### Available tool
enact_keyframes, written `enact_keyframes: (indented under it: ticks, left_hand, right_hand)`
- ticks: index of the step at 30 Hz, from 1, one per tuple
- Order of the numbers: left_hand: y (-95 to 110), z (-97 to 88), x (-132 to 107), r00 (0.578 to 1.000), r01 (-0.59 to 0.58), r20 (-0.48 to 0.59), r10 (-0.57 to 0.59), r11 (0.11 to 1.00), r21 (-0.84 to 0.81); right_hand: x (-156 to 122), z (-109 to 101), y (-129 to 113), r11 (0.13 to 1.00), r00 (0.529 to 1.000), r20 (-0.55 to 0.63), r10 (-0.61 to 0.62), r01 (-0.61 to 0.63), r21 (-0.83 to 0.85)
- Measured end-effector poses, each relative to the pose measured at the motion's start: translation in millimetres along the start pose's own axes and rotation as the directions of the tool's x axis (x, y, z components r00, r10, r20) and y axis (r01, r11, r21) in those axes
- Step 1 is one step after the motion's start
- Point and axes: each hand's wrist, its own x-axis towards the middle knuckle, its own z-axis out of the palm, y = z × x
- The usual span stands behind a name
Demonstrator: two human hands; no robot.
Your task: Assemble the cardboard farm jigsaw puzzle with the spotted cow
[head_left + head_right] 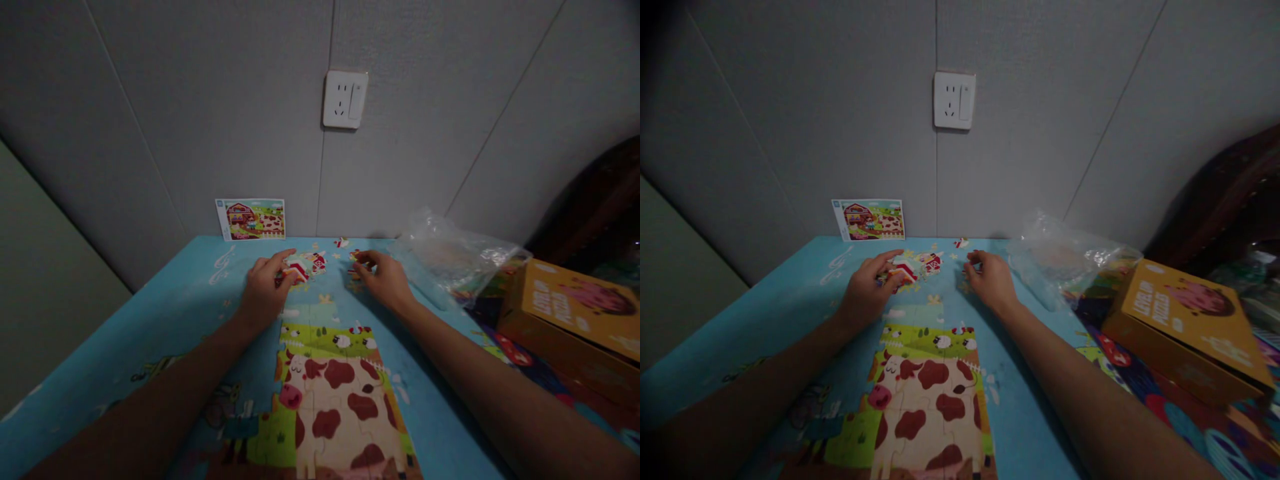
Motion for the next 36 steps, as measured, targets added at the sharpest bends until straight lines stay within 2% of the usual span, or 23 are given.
enact_keyframes:
  ticks: [2, 4, 6, 10, 14, 18, 23, 29, 33, 36]
  left_hand:
    - [-3.0, -2.1, 3.5, 0.987, 0.143, -0.088, -0.137, 0.988, 0.059]
    - [-5.0, -4.1, 5.8, 0.962, 0.251, -0.136, -0.236, 0.962, 0.109]
    - [-6.0, -5.6, 6.9, 0.940, 0.333, -0.132, -0.314, 0.929, 0.160]
    - [-8.3, -5.4, 7.2, 0.902, 0.429, -0.075, -0.425, 0.865, 0.261]
    - [-10.2, -3.4, 6.4, 0.913, 0.398, -0.048, -0.404, 0.862, 0.313]
    - [-11.3, -2.8, 5.6, 0.916, 0.386, -0.029, -0.400, 0.859, 0.337]
    - [-12.4, -2.4, 5.2, 0.928, 0.358, -0.050, -0.369, 0.849, 0.390]
    - [-5.8, -2.7, 4.8, 0.907, 0.394, -0.027, -0.419, 0.828, 0.400]
    - [-0.9, -3.4, 3.2, 0.956, 0.293, -0.086, -0.281, 0.882, 0.370]
    - [-0.5, -4.4, 3.1, 0.984, 0.167, -0.108, -0.140, 0.933, 0.318]
  right_hand:
    - [7.2, -4.2, 15.6, 0.963, 0.998, -0.006, 0.058, -0.058, -0.264]
    - [10.4, -4.8, 24.2, 0.918, 0.992, 0.032, 0.121, -0.099, -0.385]
    - [10.1, -2.5, 25.0, 0.910, 0.987, 0.082, 0.138, -0.094, -0.404]
    - [5.6, 4.6, 14.3, 0.931, 0.985, 0.158, 0.068, -0.006, -0.365]
    - [1.4, 8.2, 3.8, 0.945, 0.983, 0.182, 0.017, 0.044, -0.325]
    - [-2.2, 8.0, -2.0, 0.945, 0.976, 0.209, 0.060, 0.012, -0.328]
    - [-9.3, 1.0, -7.7, 0.880, 0.987, 0.121, 0.105, -0.035, -0.474]
    - [-11.3, -7.8, -8.9, 0.868, 0.972, 0.154, 0.178, -0.081, -0.491]
    - [-9.1, -6.8, -5.5, 0.873, 0.976, 0.157, 0.148, -0.055, -0.484]
    - [-7.5, -5.9, -3.1, 0.893, 0.977, 0.160, 0.144, -0.059, -0.446]
